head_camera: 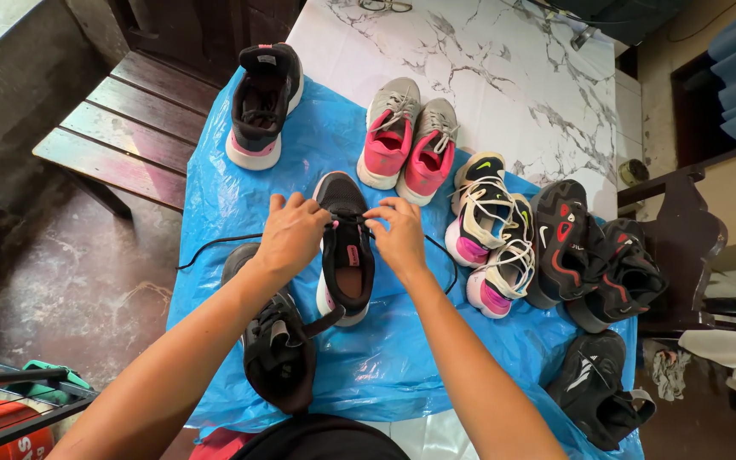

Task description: The person removes a black shoelace from a black sneaker and then re-laces the same shoe by threading the lace through the eyelets and tying it. Several other shoes are visible on the table but are not handled.

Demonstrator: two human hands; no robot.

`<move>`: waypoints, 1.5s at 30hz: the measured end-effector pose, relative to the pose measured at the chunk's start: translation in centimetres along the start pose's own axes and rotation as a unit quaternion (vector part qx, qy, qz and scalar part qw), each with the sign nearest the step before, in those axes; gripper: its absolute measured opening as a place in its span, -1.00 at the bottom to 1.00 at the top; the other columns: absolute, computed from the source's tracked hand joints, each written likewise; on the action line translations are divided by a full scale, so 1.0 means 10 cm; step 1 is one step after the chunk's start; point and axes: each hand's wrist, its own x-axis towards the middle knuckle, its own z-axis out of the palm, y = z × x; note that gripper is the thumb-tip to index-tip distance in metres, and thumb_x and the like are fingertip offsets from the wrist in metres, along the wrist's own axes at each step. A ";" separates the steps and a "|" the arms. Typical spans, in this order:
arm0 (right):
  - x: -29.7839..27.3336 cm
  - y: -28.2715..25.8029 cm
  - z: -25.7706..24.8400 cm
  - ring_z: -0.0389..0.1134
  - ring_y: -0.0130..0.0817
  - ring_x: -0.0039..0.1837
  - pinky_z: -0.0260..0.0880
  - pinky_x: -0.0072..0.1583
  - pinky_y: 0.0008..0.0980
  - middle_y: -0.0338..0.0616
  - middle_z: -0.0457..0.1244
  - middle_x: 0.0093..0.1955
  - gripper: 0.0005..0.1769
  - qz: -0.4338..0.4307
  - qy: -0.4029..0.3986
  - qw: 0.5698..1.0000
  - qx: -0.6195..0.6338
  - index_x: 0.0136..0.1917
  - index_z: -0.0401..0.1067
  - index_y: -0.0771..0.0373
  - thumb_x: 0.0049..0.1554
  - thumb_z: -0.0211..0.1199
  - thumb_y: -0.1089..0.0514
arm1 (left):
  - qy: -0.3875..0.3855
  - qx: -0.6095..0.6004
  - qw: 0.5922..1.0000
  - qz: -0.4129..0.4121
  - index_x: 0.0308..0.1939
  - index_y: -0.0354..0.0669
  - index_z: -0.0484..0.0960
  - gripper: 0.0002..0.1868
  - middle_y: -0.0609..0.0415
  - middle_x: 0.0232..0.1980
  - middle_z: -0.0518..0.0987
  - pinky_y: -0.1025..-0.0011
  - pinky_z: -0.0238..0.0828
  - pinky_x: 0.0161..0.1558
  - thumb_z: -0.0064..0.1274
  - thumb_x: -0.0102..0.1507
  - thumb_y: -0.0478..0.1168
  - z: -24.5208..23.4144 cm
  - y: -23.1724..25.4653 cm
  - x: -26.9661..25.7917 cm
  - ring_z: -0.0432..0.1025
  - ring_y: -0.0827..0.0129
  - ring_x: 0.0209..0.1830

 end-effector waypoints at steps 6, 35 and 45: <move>0.07 0.08 0.15 0.23 -0.06 0.24 0.24 0.30 -0.21 -0.12 0.33 0.18 -0.94 -0.020 -0.060 0.998 0.015 -0.17 0.60 0.17 0.03 0.34 0.24 | -0.001 -0.044 0.998 -0.038 -0.29 -0.03 0.70 -0.92 0.16 -0.27 0.63 0.10 0.17 -0.02 0.14 0.15 -0.26 0.12 -0.01 -0.05 0.46 0.22 -0.14; -0.70 0.88 0.28 0.08 -0.47 -0.43 0.06 -0.34 -0.43 -0.26 0.23 -0.33 -0.58 0.563 0.013 0.416 0.714 0.08 0.38 0.40 0.25 0.23 -0.04 | -0.176 -0.088 0.943 -0.268 -0.31 -0.22 0.69 -0.61 -0.21 -0.32 0.65 0.00 0.49 -0.18 -0.04 0.31 0.02 -0.14 0.43 -0.13 0.56 -0.15 -0.26; -0.28 0.55 0.24 -0.02 -0.56 -0.54 -0.12 -0.46 -0.47 -0.33 0.21 -0.35 -0.69 0.489 -0.096 0.683 0.535 0.08 0.51 0.15 0.11 0.35 0.00 | -0.205 -0.089 0.937 -0.270 -0.28 -0.28 0.65 -0.58 -0.23 -0.26 0.66 0.07 0.50 -0.15 0.10 0.24 0.07 0.05 0.53 -0.14 0.58 -0.11 -0.20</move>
